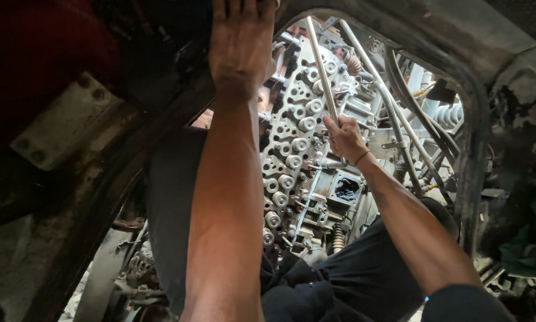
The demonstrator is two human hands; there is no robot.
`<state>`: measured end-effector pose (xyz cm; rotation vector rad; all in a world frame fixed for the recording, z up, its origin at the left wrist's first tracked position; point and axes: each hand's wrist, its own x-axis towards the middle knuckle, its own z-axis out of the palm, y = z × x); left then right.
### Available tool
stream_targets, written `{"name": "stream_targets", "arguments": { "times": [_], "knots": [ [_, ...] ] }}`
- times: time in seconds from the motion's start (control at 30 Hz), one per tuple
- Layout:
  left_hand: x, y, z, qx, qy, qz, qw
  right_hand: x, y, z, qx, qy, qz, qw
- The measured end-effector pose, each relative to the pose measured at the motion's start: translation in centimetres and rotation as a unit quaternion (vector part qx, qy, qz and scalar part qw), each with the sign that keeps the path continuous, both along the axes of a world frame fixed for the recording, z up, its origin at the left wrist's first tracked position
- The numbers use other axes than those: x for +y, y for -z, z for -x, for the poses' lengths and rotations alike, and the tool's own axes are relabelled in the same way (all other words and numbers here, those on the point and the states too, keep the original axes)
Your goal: The person lies beneath a vehicle and uses a long metal rod to rotate the camshaft of an exposed engine. They repeatedly turn the rod to adjust the camshaft lobes while supporting themselves with one hand on the vehicle frame.
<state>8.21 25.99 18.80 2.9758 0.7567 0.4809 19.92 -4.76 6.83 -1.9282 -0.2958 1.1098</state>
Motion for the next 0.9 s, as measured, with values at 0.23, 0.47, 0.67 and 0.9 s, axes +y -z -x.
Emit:
{"name": "stream_targets", "arguments": {
  "times": [0.23,0.47,0.67,0.9],
  "knots": [
    [-0.2,-0.2,-0.1,0.020,-0.005,-0.006,1.000,1.2,-0.1,0.3,0.022,-0.002,-0.021,1.000],
    [-0.2,0.0,-0.2,0.009,-0.002,0.017,1.000,1.1,0.4,0.1,0.006,-0.036,-0.021,0.999],
    [-0.1,0.2,-0.3,0.023,-0.010,-0.002,1.000,0.9,1.3,0.9,-0.169,-0.118,0.016,0.978],
    [-0.4,0.1,0.0,0.017,-0.006,0.010,1.000,0.4,0.2,2.7,-0.322,-0.171,0.058,0.929]
  ]
}}
